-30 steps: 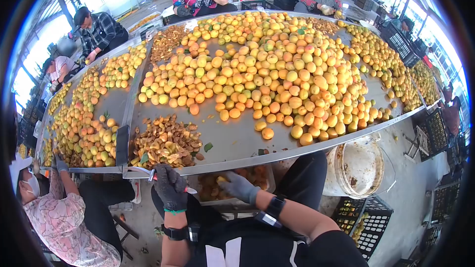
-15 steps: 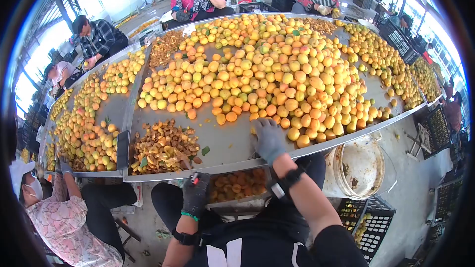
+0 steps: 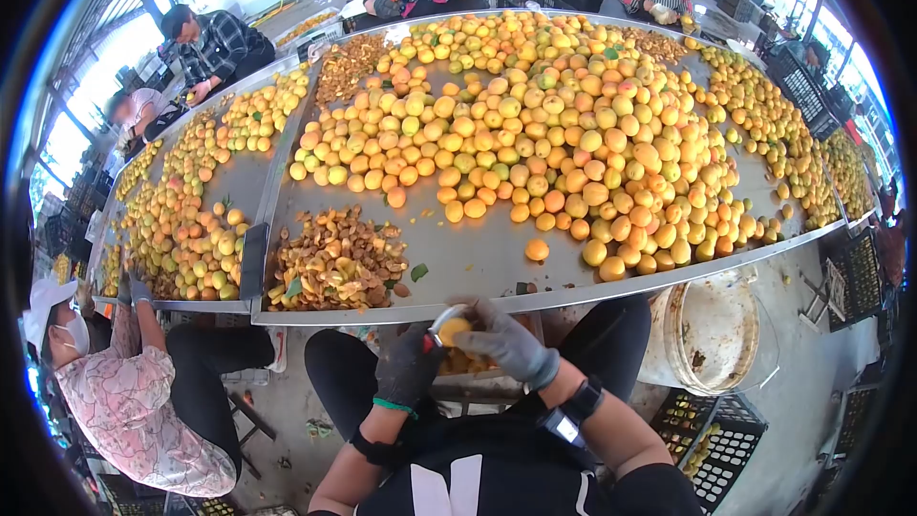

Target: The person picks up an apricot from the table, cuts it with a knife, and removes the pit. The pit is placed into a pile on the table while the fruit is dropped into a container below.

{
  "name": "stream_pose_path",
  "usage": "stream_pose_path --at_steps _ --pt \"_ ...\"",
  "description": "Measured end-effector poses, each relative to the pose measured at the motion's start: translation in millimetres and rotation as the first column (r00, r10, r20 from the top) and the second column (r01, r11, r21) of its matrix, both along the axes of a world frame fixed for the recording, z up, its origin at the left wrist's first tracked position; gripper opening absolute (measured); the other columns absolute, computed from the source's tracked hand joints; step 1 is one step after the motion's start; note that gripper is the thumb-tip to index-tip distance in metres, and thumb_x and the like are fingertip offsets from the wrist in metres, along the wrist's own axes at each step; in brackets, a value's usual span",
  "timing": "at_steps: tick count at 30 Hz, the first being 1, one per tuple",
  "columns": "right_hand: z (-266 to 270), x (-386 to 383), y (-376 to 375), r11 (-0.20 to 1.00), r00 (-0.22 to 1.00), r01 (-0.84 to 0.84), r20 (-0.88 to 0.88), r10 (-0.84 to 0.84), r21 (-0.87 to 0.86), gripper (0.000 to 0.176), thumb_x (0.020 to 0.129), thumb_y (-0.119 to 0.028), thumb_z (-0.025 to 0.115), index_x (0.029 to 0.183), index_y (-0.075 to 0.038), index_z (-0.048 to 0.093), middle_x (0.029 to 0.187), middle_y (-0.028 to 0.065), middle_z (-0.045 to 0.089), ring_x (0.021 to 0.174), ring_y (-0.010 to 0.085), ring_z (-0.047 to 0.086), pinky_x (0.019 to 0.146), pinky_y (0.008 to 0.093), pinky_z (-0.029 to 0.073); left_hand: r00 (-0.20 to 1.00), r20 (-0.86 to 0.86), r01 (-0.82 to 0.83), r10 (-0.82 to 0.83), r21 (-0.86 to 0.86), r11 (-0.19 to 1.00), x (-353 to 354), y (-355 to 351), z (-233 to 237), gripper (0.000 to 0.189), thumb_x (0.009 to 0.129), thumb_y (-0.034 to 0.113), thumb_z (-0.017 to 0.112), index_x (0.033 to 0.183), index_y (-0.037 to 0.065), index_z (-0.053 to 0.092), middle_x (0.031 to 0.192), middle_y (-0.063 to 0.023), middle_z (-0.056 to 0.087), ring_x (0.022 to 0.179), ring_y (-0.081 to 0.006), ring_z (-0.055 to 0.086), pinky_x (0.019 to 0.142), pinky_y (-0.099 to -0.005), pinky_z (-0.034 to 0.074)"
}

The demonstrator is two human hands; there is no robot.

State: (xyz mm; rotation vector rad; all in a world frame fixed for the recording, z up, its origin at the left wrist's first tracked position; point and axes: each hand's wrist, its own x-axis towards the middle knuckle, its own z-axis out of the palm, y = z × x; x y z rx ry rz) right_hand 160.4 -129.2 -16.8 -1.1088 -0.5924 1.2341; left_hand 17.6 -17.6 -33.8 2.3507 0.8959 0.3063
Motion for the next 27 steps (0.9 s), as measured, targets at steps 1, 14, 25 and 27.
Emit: stream_pose_path --at_steps 1,14,25,27 --pt "-2 -9 1 0.998 0.999 0.020 0.030 -0.022 0.054 0.043 0.088 -0.018 0.063 0.125 -0.005 0.047 0.105 0.0028 0.060 0.083 0.0104 0.059 0.070 0.0210 0.048 0.996 -0.069 0.060 -0.058 0.038 0.997 1 -3 1 0.037 0.077 0.034 0.068 0.100 0.007 0.059 0.079 -0.0171 0.063 0.077 -0.0367 0.062 0.064 -0.0462 0.049" --pt "-22 2 -26 0.986 0.964 0.068 -0.264 -0.026 0.152 0.033 0.085 -0.005 0.065 0.116 -0.006 0.054 0.112 0.0028 0.057 0.103 0.0132 0.056 0.092 0.0263 0.046 0.984 0.163 0.148 0.071 -0.972 0.184 -28 1 27 0.017 0.088 0.017 0.064 0.100 0.007 0.058 0.073 0.0010 0.055 0.059 -0.0067 0.052 0.051 -0.0218 0.042" --pt "16 -17 -33 0.990 0.999 0.014 -0.033 -0.009 0.144 0.041 0.081 0.001 0.067 0.120 -0.003 0.053 0.121 0.0055 0.055 0.110 0.0151 0.053 0.097 0.0308 0.043 0.938 0.321 0.265 -0.127 -0.433 0.862 -19 -23 40 0.022 0.084 0.013 0.065 0.102 0.003 0.058 0.086 -0.0175 0.063 0.078 -0.0319 0.062 0.069 -0.0364 0.049" --pt "23 -19 -34 0.990 1.000 0.023 0.004 -0.024 0.139 0.039 0.079 0.000 0.069 0.116 -0.003 0.057 0.119 0.0048 0.056 0.109 0.0147 0.054 0.096 0.0303 0.043 0.950 0.283 0.245 -0.133 -0.407 0.880 -22 -23 38 0.022 0.084 0.013 0.065 0.102 0.002 0.057 0.086 -0.0194 0.063 0.079 -0.0356 0.063 0.068 -0.0376 0.049"
